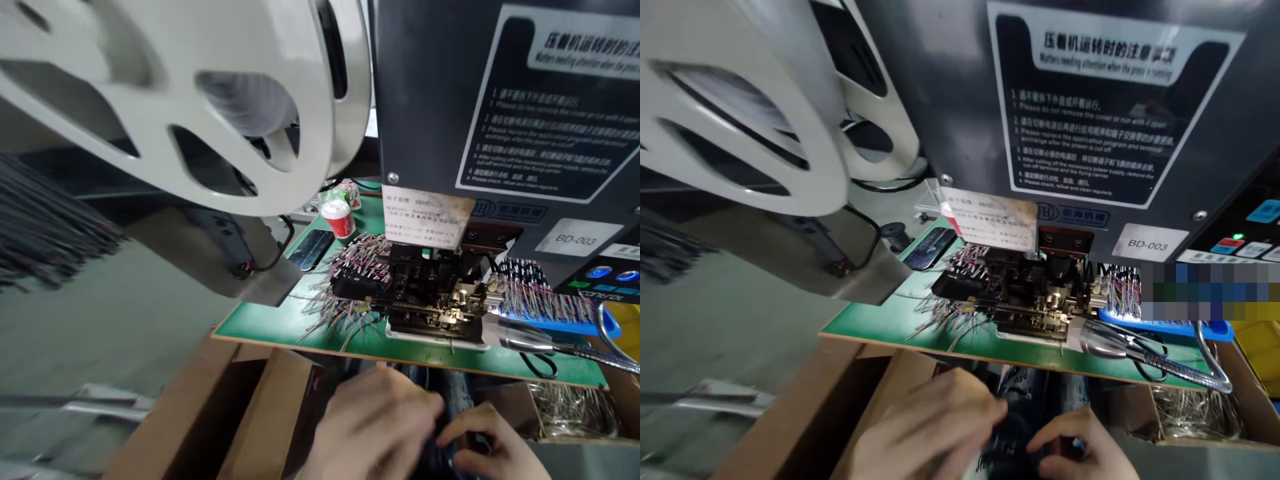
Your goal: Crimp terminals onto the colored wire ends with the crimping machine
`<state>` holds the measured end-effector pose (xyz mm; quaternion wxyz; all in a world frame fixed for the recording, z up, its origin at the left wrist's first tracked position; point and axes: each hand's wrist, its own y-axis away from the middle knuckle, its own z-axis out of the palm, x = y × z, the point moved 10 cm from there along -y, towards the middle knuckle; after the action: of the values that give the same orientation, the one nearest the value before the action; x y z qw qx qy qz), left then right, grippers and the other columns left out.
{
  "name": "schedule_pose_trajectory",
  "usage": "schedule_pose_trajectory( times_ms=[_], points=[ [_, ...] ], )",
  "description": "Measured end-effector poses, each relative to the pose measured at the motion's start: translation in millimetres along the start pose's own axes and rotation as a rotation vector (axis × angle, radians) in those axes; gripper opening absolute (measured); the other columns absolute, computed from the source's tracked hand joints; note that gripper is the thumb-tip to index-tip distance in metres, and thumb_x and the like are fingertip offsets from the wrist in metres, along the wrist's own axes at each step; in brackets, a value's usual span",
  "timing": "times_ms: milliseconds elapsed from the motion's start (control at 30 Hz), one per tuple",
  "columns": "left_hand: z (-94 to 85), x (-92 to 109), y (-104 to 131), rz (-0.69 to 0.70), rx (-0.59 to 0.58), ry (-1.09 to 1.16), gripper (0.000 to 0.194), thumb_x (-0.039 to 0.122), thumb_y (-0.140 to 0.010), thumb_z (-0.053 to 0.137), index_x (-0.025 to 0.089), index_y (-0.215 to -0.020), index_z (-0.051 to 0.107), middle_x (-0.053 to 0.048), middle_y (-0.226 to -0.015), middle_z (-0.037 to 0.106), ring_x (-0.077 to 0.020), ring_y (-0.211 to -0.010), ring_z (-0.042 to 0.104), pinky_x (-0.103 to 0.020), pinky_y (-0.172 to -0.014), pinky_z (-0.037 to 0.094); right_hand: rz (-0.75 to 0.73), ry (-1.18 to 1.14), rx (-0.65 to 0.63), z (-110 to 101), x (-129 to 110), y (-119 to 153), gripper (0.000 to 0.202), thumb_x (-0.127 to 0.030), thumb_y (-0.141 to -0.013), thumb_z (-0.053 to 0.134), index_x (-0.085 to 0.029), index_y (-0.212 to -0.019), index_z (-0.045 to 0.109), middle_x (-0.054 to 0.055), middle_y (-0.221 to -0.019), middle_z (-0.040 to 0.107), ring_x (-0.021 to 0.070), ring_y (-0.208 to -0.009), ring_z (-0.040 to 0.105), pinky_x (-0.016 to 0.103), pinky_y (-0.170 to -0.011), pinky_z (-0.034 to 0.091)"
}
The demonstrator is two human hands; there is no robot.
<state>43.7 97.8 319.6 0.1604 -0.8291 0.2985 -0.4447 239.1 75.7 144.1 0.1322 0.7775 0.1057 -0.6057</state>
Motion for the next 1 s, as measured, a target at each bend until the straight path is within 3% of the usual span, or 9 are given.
schedule_pose_trajectory(
  times_ms=[67, 133, 233, 333, 467, 633, 733, 867, 1000],
  points=[
    [-9.8, -37.2, 1.2, -0.091, 0.117, -0.118, 0.022, 0.016, -0.101, 0.057, 0.029, -0.103, 0.074, 0.001, -0.085, 0.080, -0.0173, -0.075, 0.077, -0.025, -0.070, 0.063, 0.016, -0.026, -0.061, 10.2, -0.1, -5.4, 0.041, -0.070, -0.085, 0.074, -0.036, -0.104, 0.087, 0.007, -0.093, 0.079, 0.0255, -0.081, 0.071, 0.035, -0.078, 0.055],
    [-13.7, -85.8, 9.1, -0.207, 0.188, -0.285, 0.019, 0.024, -0.103, 0.054, 0.025, -0.098, 0.073, -0.002, -0.086, 0.080, -0.0198, -0.075, 0.078, -0.026, -0.068, 0.062, 0.053, -0.013, -0.108, 17.2, 3.5, -9.6, 0.041, -0.070, -0.086, 0.074, -0.035, -0.104, 0.087, 0.007, -0.091, 0.078, 0.0249, -0.082, 0.070, 0.034, -0.080, 0.054],
    [-13.0, -142.9, 18.1, -0.296, 0.277, -0.491, 0.024, 0.031, -0.103, 0.049, 0.021, -0.101, 0.071, -0.010, -0.093, 0.078, -0.0283, -0.087, 0.076, -0.037, -0.075, 0.062, 0.134, 0.045, -0.152, 25.1, 12.3, -13.4, 0.038, -0.065, -0.087, 0.075, -0.034, -0.106, 0.087, 0.008, -0.095, 0.078, 0.0280, -0.092, 0.070, 0.035, -0.083, 0.053],
    [-2.3, -174.9, 12.9, -0.342, 0.291, -0.553, 0.022, 0.035, -0.099, 0.053, 0.020, -0.094, 0.068, -0.017, -0.099, 0.074, -0.0385, -0.098, 0.069, -0.053, -0.087, 0.059, 0.172, 0.074, -0.194, 34.4, 14.9, -14.3, 0.034, -0.058, -0.090, 0.075, -0.034, -0.110, 0.086, 0.010, -0.104, 0.078, 0.0306, -0.102, 0.070, 0.036, -0.086, 0.053],
    [1.0, -183.6, 2.6, -0.348, 0.292, -0.568, 0.017, 0.033, -0.092, 0.056, 0.021, -0.084, 0.065, -0.018, -0.096, 0.072, -0.0407, -0.099, 0.067, -0.057, -0.092, 0.055, 0.184, 0.116, -0.179, 41.2, 13.5, -14.6, 0.023, -0.046, -0.089, 0.078, -0.034, -0.106, 0.087, 0.008, -0.100, 0.080, 0.0302, -0.101, 0.069, 0.036, -0.089, 0.051],
    [-15.8, -171.1, 15.9, -0.315, 0.240, -0.455, 0.021, 0.038, -0.094, 0.053, 0.024, -0.082, 0.063, -0.008, -0.086, 0.075, -0.0301, -0.084, 0.072, -0.040, -0.076, 0.059, 0.239, 0.103, -0.130, 40.0, 20.2, -17.0, 0.019, -0.038, -0.087, 0.079, -0.032, -0.103, 0.088, 0.006, -0.096, 0.079, 0.0280, -0.099, 0.069, 0.032, -0.085, 0.051],
    [-22.4, -175.0, 35.7, -0.451, 0.160, -0.287, 0.025, 0.047, -0.094, 0.057, 0.025, -0.083, 0.064, -0.002, -0.080, 0.076, -0.0247, -0.075, 0.075, -0.030, -0.065, 0.057, 0.211, 0.090, -0.149, 41.5, 19.8, -22.8, 0.020, -0.037, -0.087, 0.078, -0.031, -0.104, 0.088, 0.006, -0.097, 0.079, 0.0288, -0.097, 0.069, 0.034, -0.084, 0.052],
    [-11.6, -182.0, 57.3, -0.654, 0.023, -0.054, 0.032, 0.056, -0.094, 0.060, 0.025, -0.083, 0.063, 0.000, -0.076, 0.078, -0.0241, -0.077, 0.078, -0.027, -0.064, 0.056, 0.163, 0.083, -0.177, 48.7, 15.4, -36.0, 0.017, -0.034, -0.089, 0.077, -0.028, -0.100, 0.087, 0.004, -0.081, 0.079, 0.0275, -0.086, 0.069, 0.036, -0.082, 0.050],
    [-3.5, -176.8, 55.5, -0.704, 0.063, 0.075, 0.035, 0.059, -0.091, 0.064, 0.025, -0.083, 0.064, -0.001, -0.072, 0.077, -0.0255, -0.075, 0.077, -0.030, -0.069, 0.057, 0.107, 0.092, -0.116, 52.9, 2.6, -56.7, 0.013, -0.028, -0.088, 0.077, -0.027, -0.097, 0.087, 0.004, -0.086, 0.082, 0.0297, -0.092, 0.071, 0.037, -0.085, 0.050]
  ],
)
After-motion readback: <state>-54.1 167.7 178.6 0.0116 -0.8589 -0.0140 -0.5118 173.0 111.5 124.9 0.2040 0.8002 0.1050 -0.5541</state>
